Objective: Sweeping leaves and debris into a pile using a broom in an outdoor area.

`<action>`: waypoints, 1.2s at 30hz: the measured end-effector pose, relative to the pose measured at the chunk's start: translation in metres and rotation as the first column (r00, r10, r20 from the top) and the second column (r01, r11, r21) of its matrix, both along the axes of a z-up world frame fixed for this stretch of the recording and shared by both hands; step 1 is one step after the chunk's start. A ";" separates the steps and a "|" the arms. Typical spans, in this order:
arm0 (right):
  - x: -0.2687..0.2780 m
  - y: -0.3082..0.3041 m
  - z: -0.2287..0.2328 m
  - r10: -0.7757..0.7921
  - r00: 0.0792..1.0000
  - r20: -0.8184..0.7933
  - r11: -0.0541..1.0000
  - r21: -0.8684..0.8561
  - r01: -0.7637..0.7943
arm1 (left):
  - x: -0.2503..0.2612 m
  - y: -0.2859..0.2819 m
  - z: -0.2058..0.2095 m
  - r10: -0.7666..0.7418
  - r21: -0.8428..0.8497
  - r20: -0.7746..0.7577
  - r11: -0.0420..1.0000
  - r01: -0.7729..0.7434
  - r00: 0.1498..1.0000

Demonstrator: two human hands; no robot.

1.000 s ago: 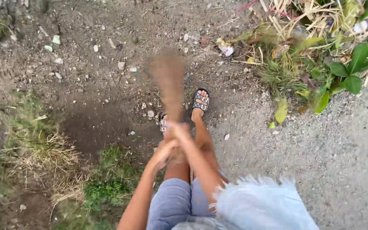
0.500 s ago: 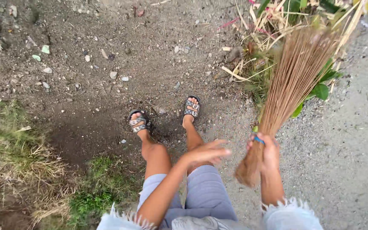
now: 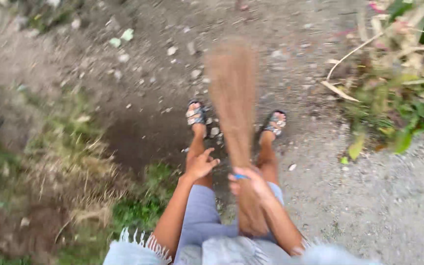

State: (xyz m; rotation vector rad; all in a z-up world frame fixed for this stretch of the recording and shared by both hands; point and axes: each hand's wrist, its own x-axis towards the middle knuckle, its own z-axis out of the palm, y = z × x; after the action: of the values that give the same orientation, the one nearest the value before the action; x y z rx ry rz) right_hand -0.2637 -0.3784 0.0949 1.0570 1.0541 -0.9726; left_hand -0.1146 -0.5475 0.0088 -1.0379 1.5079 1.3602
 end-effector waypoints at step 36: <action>-0.276 -0.131 -0.206 -0.326 0.936 -0.132 0.889 -0.379 0.256 | -0.119 -0.144 -0.028 -0.099 -0.249 0.151 0.959 0.135 0.984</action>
State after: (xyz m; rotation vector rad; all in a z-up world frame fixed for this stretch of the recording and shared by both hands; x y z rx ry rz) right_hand -0.5394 -0.5092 -0.1110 0.8420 0.8389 -1.4767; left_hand -0.2335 -0.6913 -0.0193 -1.1574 1.6445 1.0071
